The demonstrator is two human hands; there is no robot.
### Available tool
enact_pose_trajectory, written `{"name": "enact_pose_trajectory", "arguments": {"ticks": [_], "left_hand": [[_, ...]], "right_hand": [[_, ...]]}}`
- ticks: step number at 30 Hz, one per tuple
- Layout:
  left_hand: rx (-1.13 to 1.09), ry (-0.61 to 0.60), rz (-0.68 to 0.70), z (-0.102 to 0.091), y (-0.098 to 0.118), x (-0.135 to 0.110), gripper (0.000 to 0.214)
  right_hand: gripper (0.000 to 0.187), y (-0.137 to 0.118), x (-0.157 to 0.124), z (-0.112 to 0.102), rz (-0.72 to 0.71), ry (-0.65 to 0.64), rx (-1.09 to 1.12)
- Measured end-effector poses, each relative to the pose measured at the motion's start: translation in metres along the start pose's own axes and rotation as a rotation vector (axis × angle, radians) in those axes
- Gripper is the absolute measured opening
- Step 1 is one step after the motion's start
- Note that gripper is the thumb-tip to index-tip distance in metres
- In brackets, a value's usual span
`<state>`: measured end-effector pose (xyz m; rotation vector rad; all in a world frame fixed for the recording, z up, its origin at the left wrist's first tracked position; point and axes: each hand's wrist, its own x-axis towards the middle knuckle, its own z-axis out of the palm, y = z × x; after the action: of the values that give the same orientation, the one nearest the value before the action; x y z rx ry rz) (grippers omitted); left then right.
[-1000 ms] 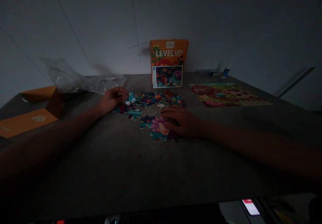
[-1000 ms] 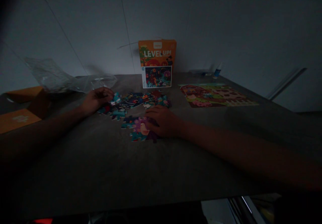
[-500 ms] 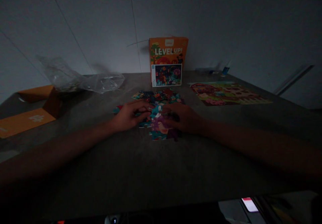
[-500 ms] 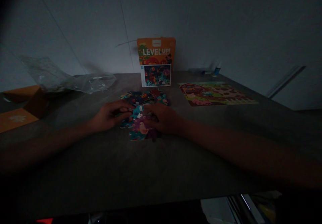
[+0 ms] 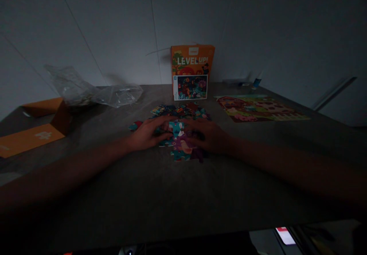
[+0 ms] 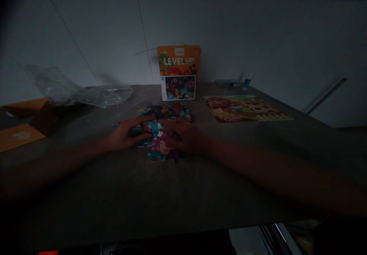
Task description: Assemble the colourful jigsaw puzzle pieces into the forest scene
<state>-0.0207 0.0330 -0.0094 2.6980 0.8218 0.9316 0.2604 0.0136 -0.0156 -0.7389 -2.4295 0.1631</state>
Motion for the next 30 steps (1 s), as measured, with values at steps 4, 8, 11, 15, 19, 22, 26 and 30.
{"name": "enact_pose_trajectory", "arguments": {"ticks": [4,8,11,15,19,22,26,30], "left_hand": [[0.003,-0.001,0.003,0.000,-0.002,-0.001,0.051],[0.005,-0.002,-0.001,0.000,-0.001,-0.001,0.052],[-0.012,-0.008,-0.027,0.000,0.001,0.001,0.053],[-0.119,-0.003,-0.129,-0.005,0.008,0.004,0.046],[-0.236,-0.027,-0.303,-0.014,0.023,-0.007,0.036],[-0.189,0.021,-0.378,-0.017,0.035,-0.020,0.047],[-0.111,0.033,-0.255,-0.016,0.044,-0.025,0.043],[-0.151,-0.016,-0.194,-0.016,0.041,-0.019,0.037]], "right_hand": [[0.059,0.000,-0.001,0.000,0.005,-0.005,-0.006],[0.063,0.001,-0.001,0.001,0.001,0.006,-0.002],[0.059,0.002,-0.001,0.002,-0.020,0.010,-0.009],[0.057,0.001,-0.001,0.001,-0.033,0.023,-0.012],[0.054,-0.002,-0.002,0.000,-0.073,-0.004,-0.004],[0.056,-0.003,-0.001,0.000,-0.115,-0.031,-0.002],[0.054,-0.003,0.000,0.001,-0.159,-0.034,-0.014],[0.054,-0.003,0.000,-0.001,-0.190,-0.048,-0.015]]}}
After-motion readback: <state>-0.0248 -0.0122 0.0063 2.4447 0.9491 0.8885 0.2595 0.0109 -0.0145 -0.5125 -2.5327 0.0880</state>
